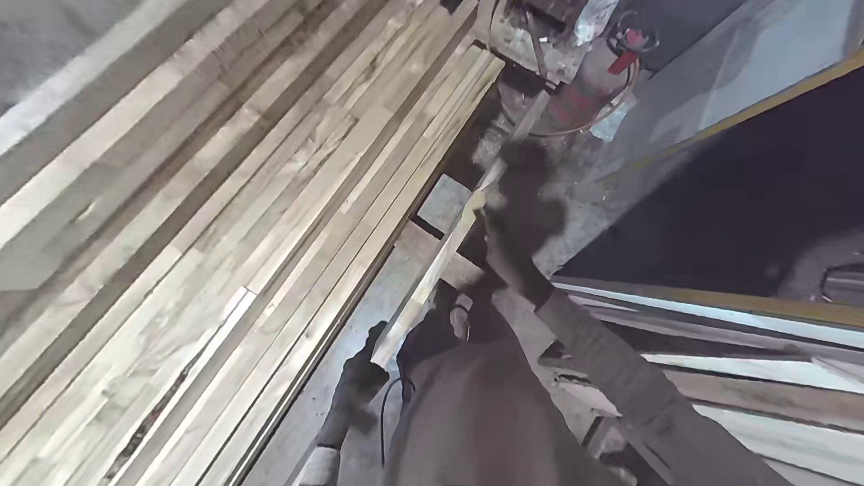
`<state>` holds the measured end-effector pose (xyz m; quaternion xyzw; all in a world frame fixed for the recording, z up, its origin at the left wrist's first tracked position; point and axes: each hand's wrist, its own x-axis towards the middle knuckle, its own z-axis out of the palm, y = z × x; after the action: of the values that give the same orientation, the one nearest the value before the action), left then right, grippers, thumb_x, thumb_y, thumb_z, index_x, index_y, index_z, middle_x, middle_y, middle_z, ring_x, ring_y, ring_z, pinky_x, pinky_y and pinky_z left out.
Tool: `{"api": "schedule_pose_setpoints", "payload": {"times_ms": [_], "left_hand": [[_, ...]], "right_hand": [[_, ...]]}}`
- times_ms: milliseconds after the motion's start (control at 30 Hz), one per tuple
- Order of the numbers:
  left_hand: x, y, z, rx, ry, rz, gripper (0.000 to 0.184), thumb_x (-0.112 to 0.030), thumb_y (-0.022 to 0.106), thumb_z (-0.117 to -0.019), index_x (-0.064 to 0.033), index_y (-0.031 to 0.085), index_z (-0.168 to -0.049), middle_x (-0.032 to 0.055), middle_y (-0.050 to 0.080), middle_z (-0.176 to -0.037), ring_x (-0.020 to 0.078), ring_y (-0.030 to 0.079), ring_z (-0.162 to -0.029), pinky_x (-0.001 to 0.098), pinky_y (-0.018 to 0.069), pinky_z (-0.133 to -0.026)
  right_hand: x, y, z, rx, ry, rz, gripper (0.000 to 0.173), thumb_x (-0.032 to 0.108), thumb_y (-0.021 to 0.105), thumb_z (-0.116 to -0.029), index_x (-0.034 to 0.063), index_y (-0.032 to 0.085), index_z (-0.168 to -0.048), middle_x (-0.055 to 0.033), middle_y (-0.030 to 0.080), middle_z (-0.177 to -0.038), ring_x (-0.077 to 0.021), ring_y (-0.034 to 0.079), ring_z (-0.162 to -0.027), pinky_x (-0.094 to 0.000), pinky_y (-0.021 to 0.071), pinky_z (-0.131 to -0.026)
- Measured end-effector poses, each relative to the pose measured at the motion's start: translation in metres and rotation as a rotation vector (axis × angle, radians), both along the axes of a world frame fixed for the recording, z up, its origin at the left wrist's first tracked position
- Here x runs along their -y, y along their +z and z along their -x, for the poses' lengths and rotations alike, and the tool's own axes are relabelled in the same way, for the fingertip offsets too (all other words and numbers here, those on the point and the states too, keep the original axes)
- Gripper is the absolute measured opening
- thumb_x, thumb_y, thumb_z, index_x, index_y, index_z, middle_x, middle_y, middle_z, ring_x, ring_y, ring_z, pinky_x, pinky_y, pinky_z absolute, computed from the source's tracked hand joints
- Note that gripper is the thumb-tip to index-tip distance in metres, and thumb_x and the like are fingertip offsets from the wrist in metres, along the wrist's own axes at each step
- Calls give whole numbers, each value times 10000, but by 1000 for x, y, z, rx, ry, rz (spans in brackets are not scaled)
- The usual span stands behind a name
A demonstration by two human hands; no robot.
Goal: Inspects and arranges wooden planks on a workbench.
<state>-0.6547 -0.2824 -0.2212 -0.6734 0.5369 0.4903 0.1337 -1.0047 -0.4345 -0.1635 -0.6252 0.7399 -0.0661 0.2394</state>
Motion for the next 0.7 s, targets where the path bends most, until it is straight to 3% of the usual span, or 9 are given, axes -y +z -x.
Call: {"api": "schedule_pose_setpoints", "payload": {"times_ms": [67,133,233,300,367,467,567,667,700], "left_hand": [[-14,2,6,29,47,27,934,-140,805,-785,-271,365,-1598,209,713,-1203,421,701,-1065,651,531,-928],[-11,6,15,59,83,12,907,-106,782,-816,-295,365,-1598,209,718,-1188,425,708,-1041,657,534,-915],[-5,4,12,53,116,20,847,-78,769,-813,-265,430,-1567,211,723,-1167,424,708,-1027,654,534,-907],[-10,5,15,62,140,-8,759,-87,773,-823,-212,496,-1518,213,720,-1164,425,700,-1044,662,527,-913],[-14,7,23,146,129,46,650,-109,774,-826,-167,569,-1440,203,723,-1163,431,700,-1056,681,533,-887],[-37,-4,51,410,87,317,480,-84,707,-885,12,584,-1338,273,661,-1236,473,650,-1134,671,496,-930],[-67,-31,70,592,79,632,292,-39,568,-961,82,596,-1226,310,657,-1129,492,662,-1039,652,503,-878],[-61,-35,72,592,98,687,301,-42,556,-964,80,591,-1237,326,645,-1133,506,651,-1055,683,487,-893],[-62,-35,73,592,107,674,296,-42,560,-963,70,588,-1235,320,639,-1138,502,642,-1069,683,476,-906]], "right_hand": [[38,1,12,-31,-85,48,587,126,568,-1004,159,414,-1570,-257,579,-1371,-415,672,-1071,-555,580,-846],[57,-3,6,-23,-138,16,645,127,605,-969,166,388,-1574,-223,568,-1405,-393,665,-1104,-552,574,-876],[8,-7,-42,-68,-63,-12,567,140,644,-947,-26,472,-1462,-296,538,-1350,-382,703,-937,-496,610,-769],[-33,-9,-66,-92,0,-123,564,116,602,-957,-50,472,-1480,-315,538,-1364,-374,695,-1016,-448,587,-865],[-45,11,-57,-27,64,-242,530,166,583,-976,13,514,-1479,-273,608,-1333,-370,679,-1106,-480,557,-945],[-6,40,-5,23,75,-187,425,224,586,-1015,79,554,-1413,-220,679,-1182,-377,690,-1032,-555,571,-849],[52,12,38,-75,15,-68,597,128,646,-941,126,483,-1514,-250,528,-1436,-424,612,-1196,-586,545,-921],[37,-4,18,-86,38,-32,482,115,689,-906,27,587,-1370,-275,548,-1357,-404,632,-1128,-525,568,-888],[10,1,-1,-107,83,-61,325,120,669,-932,2,645,-1234,-270,586,-1257,-391,673,-997,-515,595,-782]]}}
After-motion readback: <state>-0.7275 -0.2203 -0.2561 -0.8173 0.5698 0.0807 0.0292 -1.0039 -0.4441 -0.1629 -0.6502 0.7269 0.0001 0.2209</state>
